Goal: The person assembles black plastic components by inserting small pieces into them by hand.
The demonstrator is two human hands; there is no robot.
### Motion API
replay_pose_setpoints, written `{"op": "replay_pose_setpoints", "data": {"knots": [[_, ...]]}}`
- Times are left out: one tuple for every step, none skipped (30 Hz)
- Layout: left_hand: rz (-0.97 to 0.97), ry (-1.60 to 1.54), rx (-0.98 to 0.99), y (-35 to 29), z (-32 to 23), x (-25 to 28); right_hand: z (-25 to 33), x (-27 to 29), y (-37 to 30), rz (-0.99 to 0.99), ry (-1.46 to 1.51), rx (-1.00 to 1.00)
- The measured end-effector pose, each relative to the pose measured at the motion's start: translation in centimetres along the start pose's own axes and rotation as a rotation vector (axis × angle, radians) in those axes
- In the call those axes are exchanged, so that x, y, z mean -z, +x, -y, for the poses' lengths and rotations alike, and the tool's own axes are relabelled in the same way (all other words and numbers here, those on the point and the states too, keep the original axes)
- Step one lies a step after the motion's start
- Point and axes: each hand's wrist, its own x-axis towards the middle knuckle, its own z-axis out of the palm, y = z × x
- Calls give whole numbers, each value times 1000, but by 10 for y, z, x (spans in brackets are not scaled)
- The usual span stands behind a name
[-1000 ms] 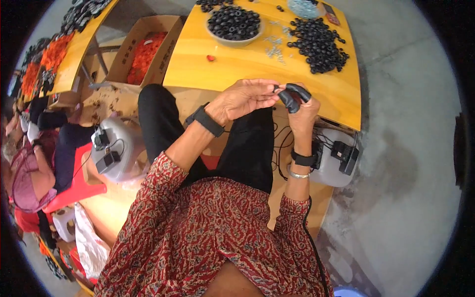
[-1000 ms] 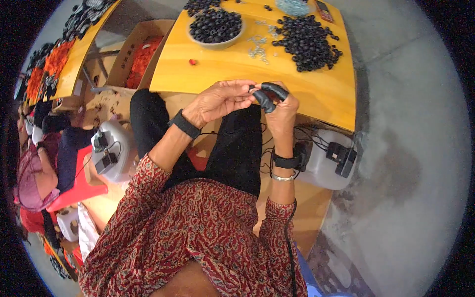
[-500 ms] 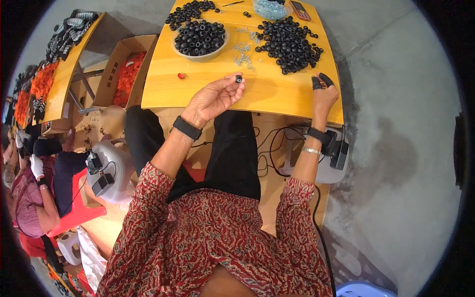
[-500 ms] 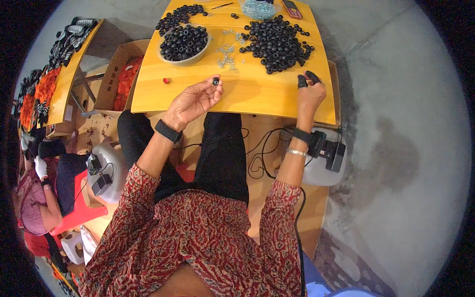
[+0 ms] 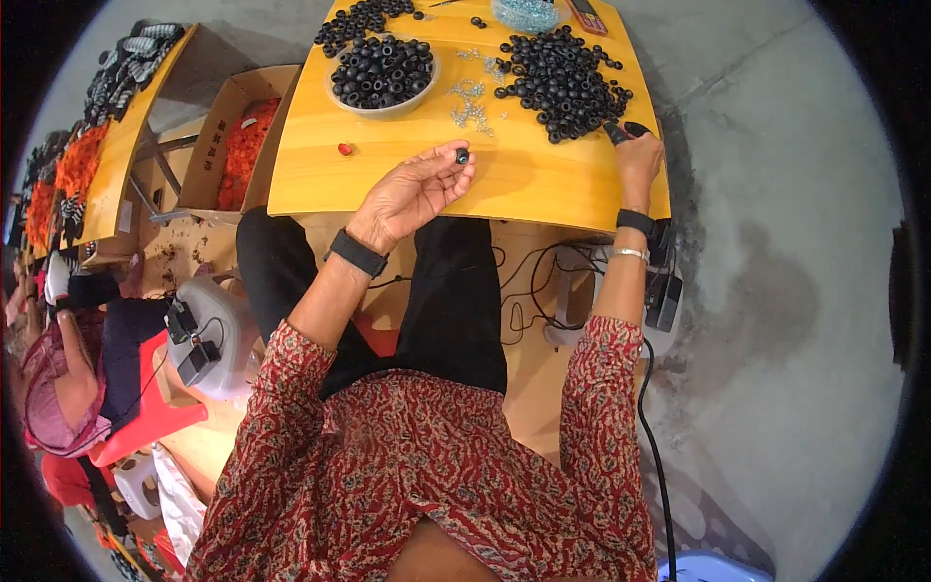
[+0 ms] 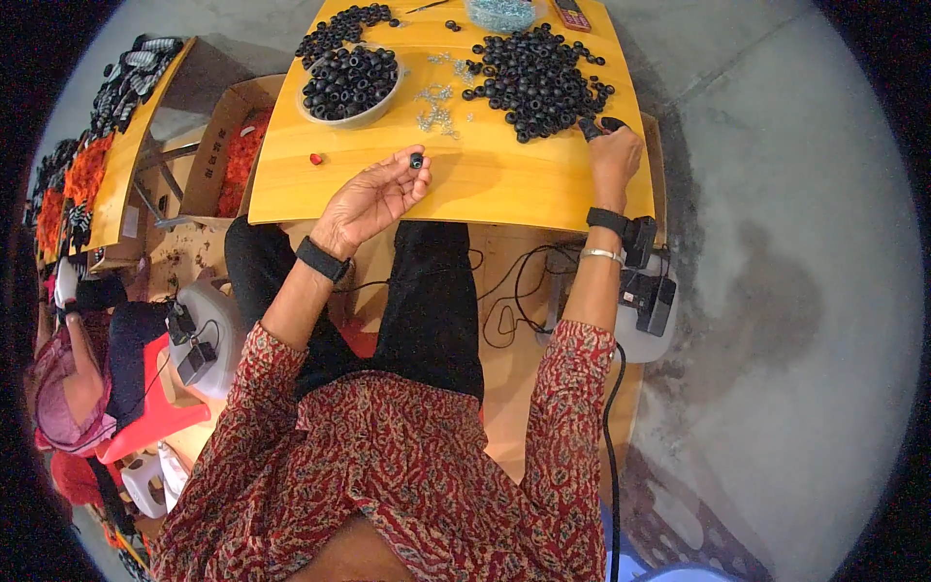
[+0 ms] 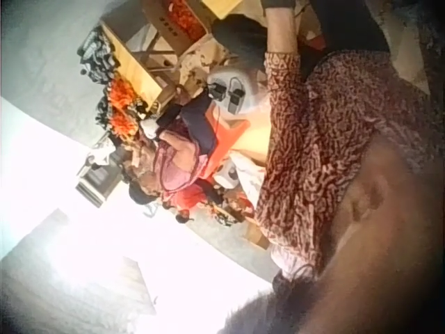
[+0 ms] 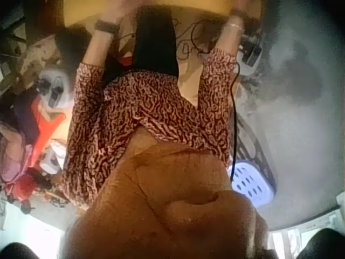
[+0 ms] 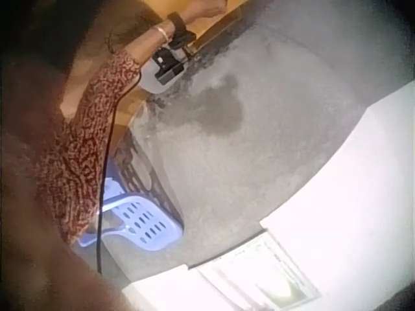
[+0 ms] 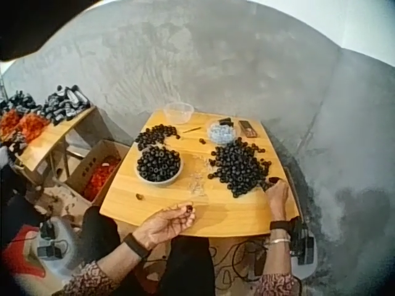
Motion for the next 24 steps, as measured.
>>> {"op": "replay_pose_setpoints", "data": {"knots": [[-9,0,0,0,0,1,3,-2,0,21,-29,-40],[-24,13,-1,-1,1,2,6,-4,-1,42,-58,-80],[-29,25,-8,-2,1,2,10,-3,-2,42,-57,-74],[-29,24,-14,-4,1,3,12,-2,-5,11,-31,-33],[-25,21,-10,-6,0,4,15,-3,-7,-18,-3,7],[-13,18,-1,-7,1,2,10,-4,-4,-22,-5,9],[-10,17,0,-7,1,0,5,-6,-2,-30,-24,2],[-4,24,5,-8,1,-1,0,-7,0,-38,-42,-7],[-1,29,4,-8,1,-1,-1,-7,1,-35,-40,-3],[-4,28,1,-8,1,-1,-3,-7,0,-41,-68,-6],[-14,14,4,-7,2,-2,-5,-7,-2,-48,-96,-11],[-25,0,3,-7,2,-1,-2,-5,-5,-42,-93,-8],[-35,-2,-4,-8,2,1,3,0,-11,-50,38,9],[-27,-20,-12,-9,1,3,8,6,-16,-57,169,23],[-14,-38,-16,-8,2,3,16,12,-23,-52,185,-8],[-21,-38,-18,-8,3,3,15,12,-31,-46,189,-9],[-15,-37,-22,-8,3,3,16,11,-39,-14,460,-56],[-2,-37,-18,-7,5,2,15,15,-48,11,725,-108],[-19,-37,-29,-9,5,2,29,21,-62,63,795,-124],[-26,-52,-45,-10,5,1,45,26,-75,82,806,-125],[-26,-69,-56,-11,8,-1,59,34,-87,108,807,-96],[-41,-68,-64,-10,9,0,71,40,-99,137,811,-67],[-21,-76,-62,-10,11,1,81,43,-110,182,839,-2],[0,-83,-59,-10,12,0,89,44,-118,196,849,-4]]}}
